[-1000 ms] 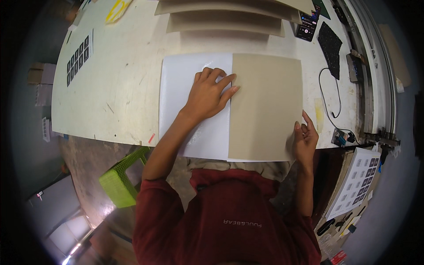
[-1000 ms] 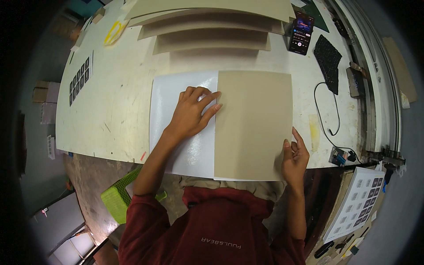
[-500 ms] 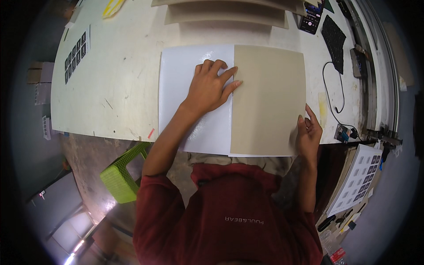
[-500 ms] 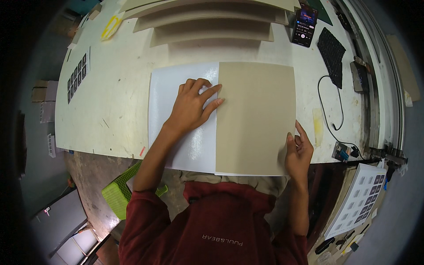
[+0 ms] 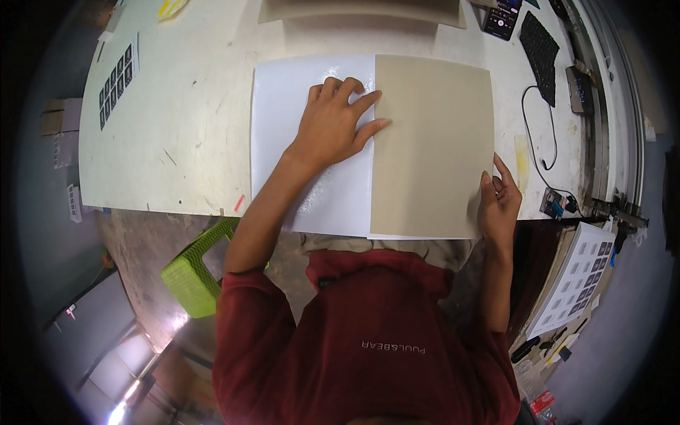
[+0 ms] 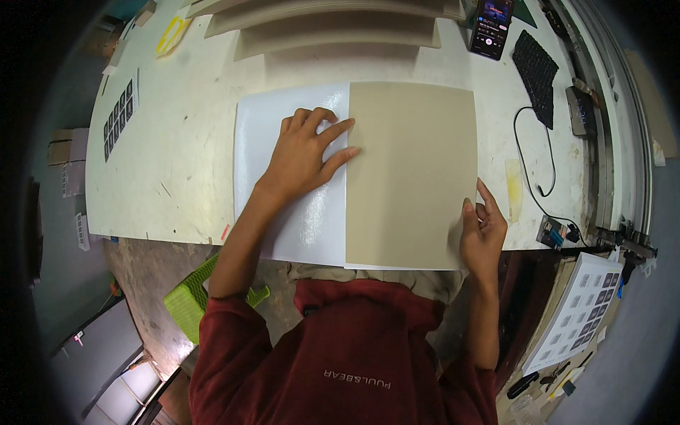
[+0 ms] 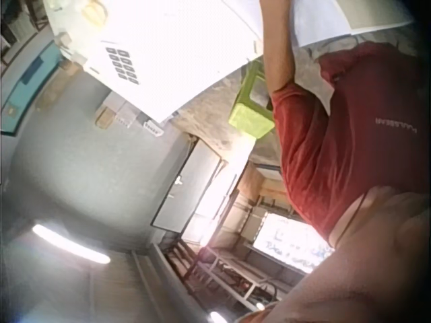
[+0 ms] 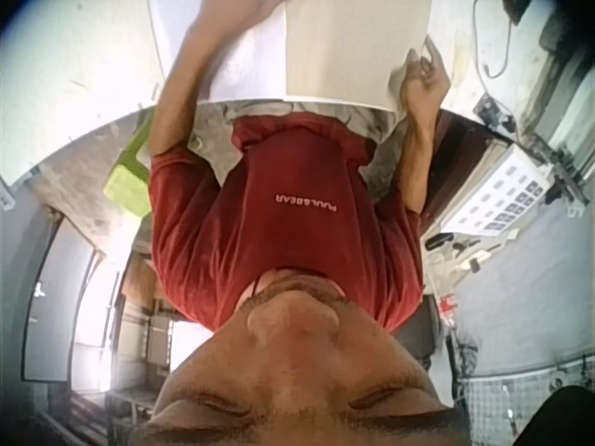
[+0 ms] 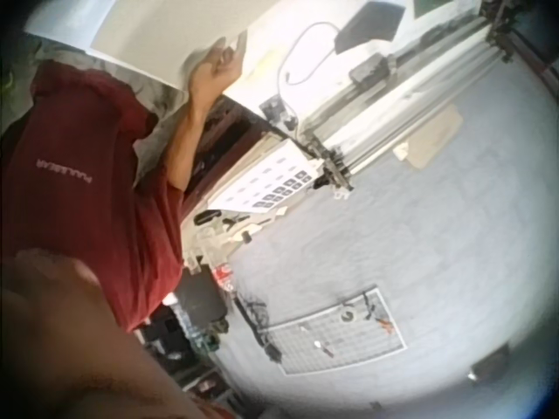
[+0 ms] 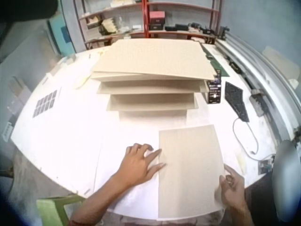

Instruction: The person repeatedly places a sheet of paper with QR codes onto a white backing, smooths it, and feeds it into a laminating machine. The person then retrieves the laminated sheet and repeats the process with additional sheets.

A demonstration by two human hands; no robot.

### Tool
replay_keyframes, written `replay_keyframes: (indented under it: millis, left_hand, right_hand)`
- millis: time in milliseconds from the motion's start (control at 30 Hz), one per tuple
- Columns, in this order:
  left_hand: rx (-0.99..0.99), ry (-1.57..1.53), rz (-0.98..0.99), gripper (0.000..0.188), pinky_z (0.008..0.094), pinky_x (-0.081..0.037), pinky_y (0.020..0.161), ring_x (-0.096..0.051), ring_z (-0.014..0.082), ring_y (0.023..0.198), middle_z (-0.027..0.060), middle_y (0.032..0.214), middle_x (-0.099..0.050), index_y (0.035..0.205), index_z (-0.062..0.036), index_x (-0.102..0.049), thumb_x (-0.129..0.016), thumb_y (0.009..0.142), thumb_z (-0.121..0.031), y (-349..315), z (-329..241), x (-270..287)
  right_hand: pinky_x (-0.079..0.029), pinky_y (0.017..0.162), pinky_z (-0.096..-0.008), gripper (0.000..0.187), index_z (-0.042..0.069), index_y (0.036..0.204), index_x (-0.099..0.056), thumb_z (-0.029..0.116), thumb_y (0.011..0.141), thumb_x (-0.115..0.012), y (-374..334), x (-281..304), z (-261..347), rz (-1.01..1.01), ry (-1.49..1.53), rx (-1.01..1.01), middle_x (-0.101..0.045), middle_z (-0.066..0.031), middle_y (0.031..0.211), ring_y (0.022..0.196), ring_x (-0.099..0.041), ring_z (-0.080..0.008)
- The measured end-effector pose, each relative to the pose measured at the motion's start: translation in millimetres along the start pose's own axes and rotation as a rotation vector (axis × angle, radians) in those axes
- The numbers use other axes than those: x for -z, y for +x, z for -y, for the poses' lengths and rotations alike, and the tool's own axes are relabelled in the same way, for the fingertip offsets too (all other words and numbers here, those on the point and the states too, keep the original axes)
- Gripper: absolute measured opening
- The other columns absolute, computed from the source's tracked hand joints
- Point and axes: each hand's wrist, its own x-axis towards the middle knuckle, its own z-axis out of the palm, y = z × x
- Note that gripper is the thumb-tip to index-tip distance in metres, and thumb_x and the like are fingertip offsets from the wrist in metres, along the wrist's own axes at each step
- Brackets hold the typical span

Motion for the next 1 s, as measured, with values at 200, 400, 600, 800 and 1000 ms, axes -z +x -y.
replay_keyframes:
  millis: [200,400,600,800,1000]
  left_hand:
    - [0.001,0.033,0.089,0.087,0.0461,-0.040,0.098,-0.051,0.0315,0.113,0.0123,0.123,-0.058,0.130,-0.0092,-0.066,-0.079,0.067,-0.068,0,-3,8]
    - [0.028,0.073,0.127,0.093,0.0477,-0.039,0.099,-0.051,0.0319,0.115,0.0130,0.125,-0.057,0.131,-0.0102,-0.065,-0.080,0.062,-0.071,1,-7,8]
    - [0.061,0.092,0.143,0.092,0.0488,-0.038,0.100,-0.051,0.0324,0.116,0.0138,0.127,-0.056,0.133,-0.0103,-0.063,-0.080,0.065,-0.068,1,-13,11]
    - [-0.019,-0.120,-0.011,0.101,0.0553,-0.033,0.105,-0.046,0.0376,0.127,0.0171,0.140,-0.049,0.141,-0.0109,-0.055,-0.083,0.060,-0.063,-52,-32,23]
    - [0.133,0.260,0.060,0.104,0.0689,-0.017,0.114,-0.026,0.0465,0.145,0.0218,0.158,-0.031,0.155,-0.0140,-0.033,-0.079,0.072,-0.057,-196,-32,28]
  right_hand:
    - [-0.048,0.089,-0.0252,0.046,-0.006,0.144,-0.048,0.009,0.101,-0.056,0,-1,-3,-0.005,-0.028,0.040,-0.073,-0.0153,0.107,0.098,-0.064,-0.0119]
    - [-0.053,0.078,-0.0292,0.041,-0.002,0.133,-0.060,0.013,0.095,-0.068,-12,-3,14,-0.155,-0.447,0.155,-0.071,-0.0126,0.095,0.083,-0.066,-0.0172]
    - [-0.054,0.085,-0.0423,0.040,-0.001,0.123,-0.065,0.009,0.086,-0.076,-37,-21,30,-0.141,-0.736,0.680,-0.066,-0.0188,0.108,0.098,-0.065,-0.0343]
    - [-0.047,0.105,-0.0523,0.051,-0.003,0.132,-0.057,0.014,0.088,-0.075,-43,-42,10,0.161,-0.766,0.759,-0.062,-0.0219,0.128,0.125,-0.056,-0.0403]
    - [-0.041,0.111,-0.0553,0.053,-0.004,0.134,-0.056,0.016,0.088,-0.075,-44,-35,8,0.227,-0.680,0.713,-0.061,-0.0213,0.132,0.132,-0.053,-0.0395]
